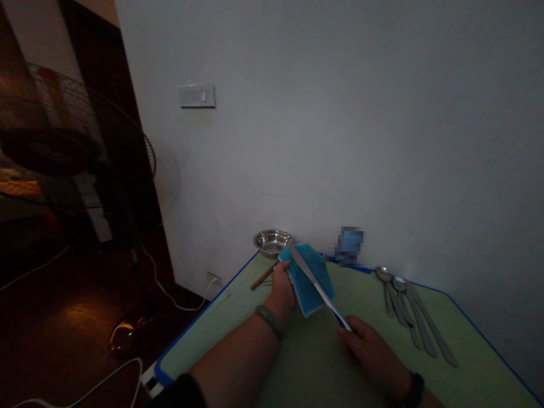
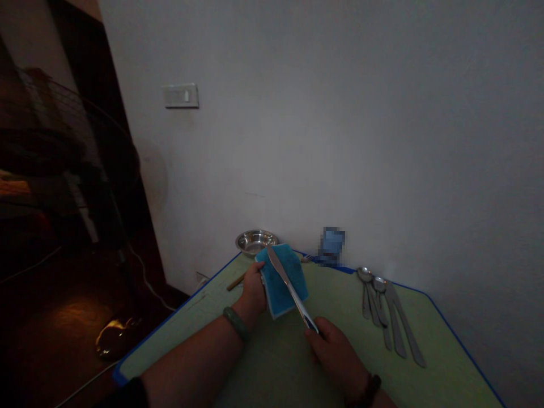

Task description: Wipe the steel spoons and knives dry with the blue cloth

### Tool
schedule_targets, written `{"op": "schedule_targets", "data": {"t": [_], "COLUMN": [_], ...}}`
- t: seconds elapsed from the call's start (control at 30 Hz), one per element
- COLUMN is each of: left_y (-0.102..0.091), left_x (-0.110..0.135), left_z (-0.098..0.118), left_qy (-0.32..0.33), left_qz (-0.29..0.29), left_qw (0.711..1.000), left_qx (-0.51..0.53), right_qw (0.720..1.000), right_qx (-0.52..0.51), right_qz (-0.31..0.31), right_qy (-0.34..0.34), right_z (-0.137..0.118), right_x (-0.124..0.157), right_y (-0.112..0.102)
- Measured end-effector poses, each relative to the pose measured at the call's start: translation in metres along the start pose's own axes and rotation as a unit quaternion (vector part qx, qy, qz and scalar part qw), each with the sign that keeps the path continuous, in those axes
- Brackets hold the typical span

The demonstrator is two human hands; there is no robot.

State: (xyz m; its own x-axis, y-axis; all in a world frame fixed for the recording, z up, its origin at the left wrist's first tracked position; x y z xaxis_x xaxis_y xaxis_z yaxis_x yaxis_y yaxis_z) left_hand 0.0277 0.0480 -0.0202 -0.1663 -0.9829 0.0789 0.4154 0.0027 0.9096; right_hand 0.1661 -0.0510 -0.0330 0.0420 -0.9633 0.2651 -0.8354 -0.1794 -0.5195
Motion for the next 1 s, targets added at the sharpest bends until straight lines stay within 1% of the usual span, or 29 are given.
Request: {"op": "schedule_targets", "data": {"t": [0.13,0.33,0.5,0.67,0.8,1.0], "left_y": [-0.0012,0.002,0.0025,0.005,0.0053,0.0033], "left_x": [0.0006,0.0015,0.0023,0.0037,0.0047,0.0038], "left_z": [0.0024,0.0012,0.0028,0.0016,0.0014,0.0006], "left_qy": [0.015,0.002,0.014,0.006,0.003,0.001], "left_qz": [0.031,0.029,0.037,0.035,0.035,0.035], "left_qw": [0.998,0.999,0.998,0.999,0.998,0.998], "left_qx": [-0.047,-0.044,-0.049,-0.041,-0.056,-0.055], "right_qw": [1.0,1.0,1.0,1.0,1.0,0.999], "right_qx": [-0.005,-0.004,-0.003,0.008,0.017,0.032], "right_qz": [-0.002,0.003,0.001,0.011,0.005,0.011], "right_qy": [-0.001,-0.001,0.007,0.0,-0.007,-0.009], "right_z": [-0.0016,-0.004,-0.0032,-0.0037,-0.0039,-0.0034], "right_x": [-0.0006,0.0017,0.0025,0.0012,0.0006,0.0009], "right_y": [0.0002,-0.0009,-0.0004,-0.0014,-0.0011,-0.0011]}}
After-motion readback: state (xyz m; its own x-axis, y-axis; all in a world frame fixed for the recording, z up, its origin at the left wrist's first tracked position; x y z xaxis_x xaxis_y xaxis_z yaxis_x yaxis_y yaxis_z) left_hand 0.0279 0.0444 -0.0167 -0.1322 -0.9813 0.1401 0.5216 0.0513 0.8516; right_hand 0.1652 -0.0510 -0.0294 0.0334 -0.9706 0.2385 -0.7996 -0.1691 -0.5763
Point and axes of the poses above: each hand's wrist, its own x-axis away from the middle knuckle, its own y-axis out of the palm, z = x × y, the point moved 6 cm from there along -x, towards the middle knuckle, and after that the axes turned 10 degrees about y, right-handed, at the moved point
